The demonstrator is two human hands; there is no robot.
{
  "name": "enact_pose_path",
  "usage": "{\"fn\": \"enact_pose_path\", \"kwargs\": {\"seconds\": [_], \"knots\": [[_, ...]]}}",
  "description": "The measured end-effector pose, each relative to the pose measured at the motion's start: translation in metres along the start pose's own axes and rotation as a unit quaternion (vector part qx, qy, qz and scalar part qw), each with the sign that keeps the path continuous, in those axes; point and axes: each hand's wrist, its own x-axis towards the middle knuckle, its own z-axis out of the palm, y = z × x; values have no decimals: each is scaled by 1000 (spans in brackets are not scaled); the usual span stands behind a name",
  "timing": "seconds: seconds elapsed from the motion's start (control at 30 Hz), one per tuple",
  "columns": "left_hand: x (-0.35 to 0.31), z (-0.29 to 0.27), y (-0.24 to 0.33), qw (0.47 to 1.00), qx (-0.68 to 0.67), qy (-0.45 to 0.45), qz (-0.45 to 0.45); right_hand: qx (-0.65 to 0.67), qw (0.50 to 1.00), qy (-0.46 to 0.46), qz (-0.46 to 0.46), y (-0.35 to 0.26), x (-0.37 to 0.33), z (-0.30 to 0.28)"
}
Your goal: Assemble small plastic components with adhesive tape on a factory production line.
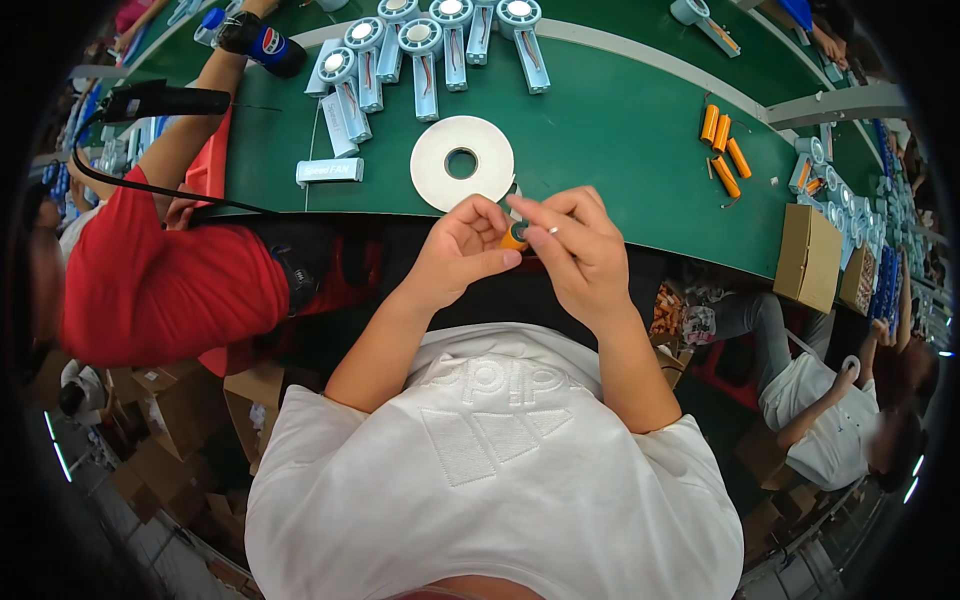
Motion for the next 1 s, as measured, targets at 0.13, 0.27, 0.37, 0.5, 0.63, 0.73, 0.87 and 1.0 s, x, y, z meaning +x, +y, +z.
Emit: {"fn": "enact_pose_path", "kwargs": {"seconds": [0.13,0.27,0.37,0.5,0.63,0.73,0.87,1.0], "knots": [[1,12,4,992,38,71,97,57,992,69,86,-2,0,8],[-2,20,14,991,97,63,64,394,883,121,224,2,2,15],[-5,23,14,988,111,71,74,487,844,78,210,5,6,10],[-4,23,15,985,127,76,94,533,823,21,197,1,5,-3],[-4,21,17,981,135,73,120,406,889,-19,209,-7,0,-12],[-5,20,23,975,169,73,120,144,987,-56,50,-6,-1,-9],[-4,18,20,971,195,76,115,52,997,-46,37,-5,-11,0],[3,20,30,965,240,71,83,74,993,-6,91,7,-22,10]]}}
